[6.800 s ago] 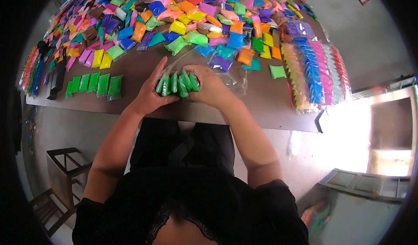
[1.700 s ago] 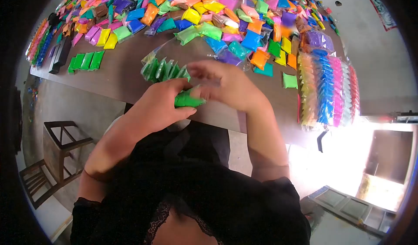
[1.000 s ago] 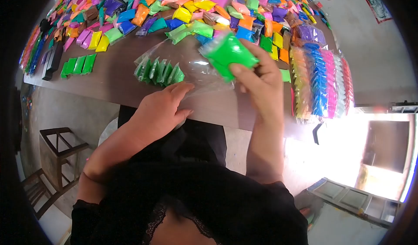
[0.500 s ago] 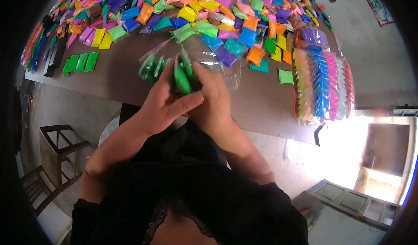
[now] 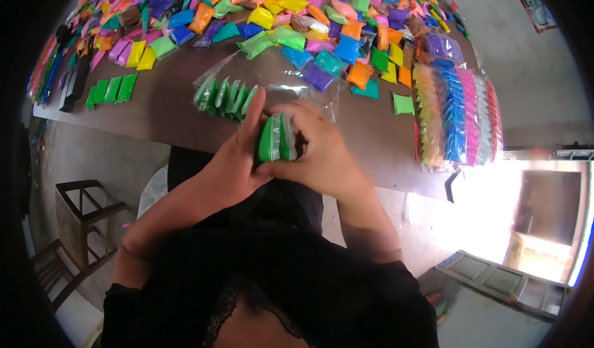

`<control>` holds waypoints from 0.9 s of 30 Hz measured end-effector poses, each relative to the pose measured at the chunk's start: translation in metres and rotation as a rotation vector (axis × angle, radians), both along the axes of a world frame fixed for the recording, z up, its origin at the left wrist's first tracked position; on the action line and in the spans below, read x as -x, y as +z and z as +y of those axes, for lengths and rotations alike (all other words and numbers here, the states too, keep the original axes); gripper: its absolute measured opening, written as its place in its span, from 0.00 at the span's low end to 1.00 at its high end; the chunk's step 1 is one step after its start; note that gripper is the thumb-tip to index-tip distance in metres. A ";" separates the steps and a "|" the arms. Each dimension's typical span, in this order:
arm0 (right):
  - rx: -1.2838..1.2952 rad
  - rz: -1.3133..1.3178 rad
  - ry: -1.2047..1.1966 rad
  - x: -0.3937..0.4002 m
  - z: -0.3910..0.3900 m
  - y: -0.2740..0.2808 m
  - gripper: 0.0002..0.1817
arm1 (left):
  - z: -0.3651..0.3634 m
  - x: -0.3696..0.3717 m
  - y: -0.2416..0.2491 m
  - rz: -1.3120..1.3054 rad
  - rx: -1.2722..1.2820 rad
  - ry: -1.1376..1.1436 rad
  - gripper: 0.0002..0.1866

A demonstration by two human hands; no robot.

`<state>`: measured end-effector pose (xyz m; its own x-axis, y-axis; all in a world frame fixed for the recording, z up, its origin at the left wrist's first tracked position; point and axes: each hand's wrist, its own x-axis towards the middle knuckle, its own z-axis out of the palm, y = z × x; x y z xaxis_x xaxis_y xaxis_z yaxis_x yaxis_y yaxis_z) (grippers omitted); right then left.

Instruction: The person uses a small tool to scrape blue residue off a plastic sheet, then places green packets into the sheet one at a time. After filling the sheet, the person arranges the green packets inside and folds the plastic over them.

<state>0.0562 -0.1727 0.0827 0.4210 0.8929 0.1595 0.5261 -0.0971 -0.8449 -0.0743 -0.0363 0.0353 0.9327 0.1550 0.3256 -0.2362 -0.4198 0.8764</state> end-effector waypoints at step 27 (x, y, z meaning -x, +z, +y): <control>0.290 -0.570 -0.151 -0.019 0.060 -0.051 0.30 | 0.121 0.019 -0.034 0.162 -0.040 0.267 0.57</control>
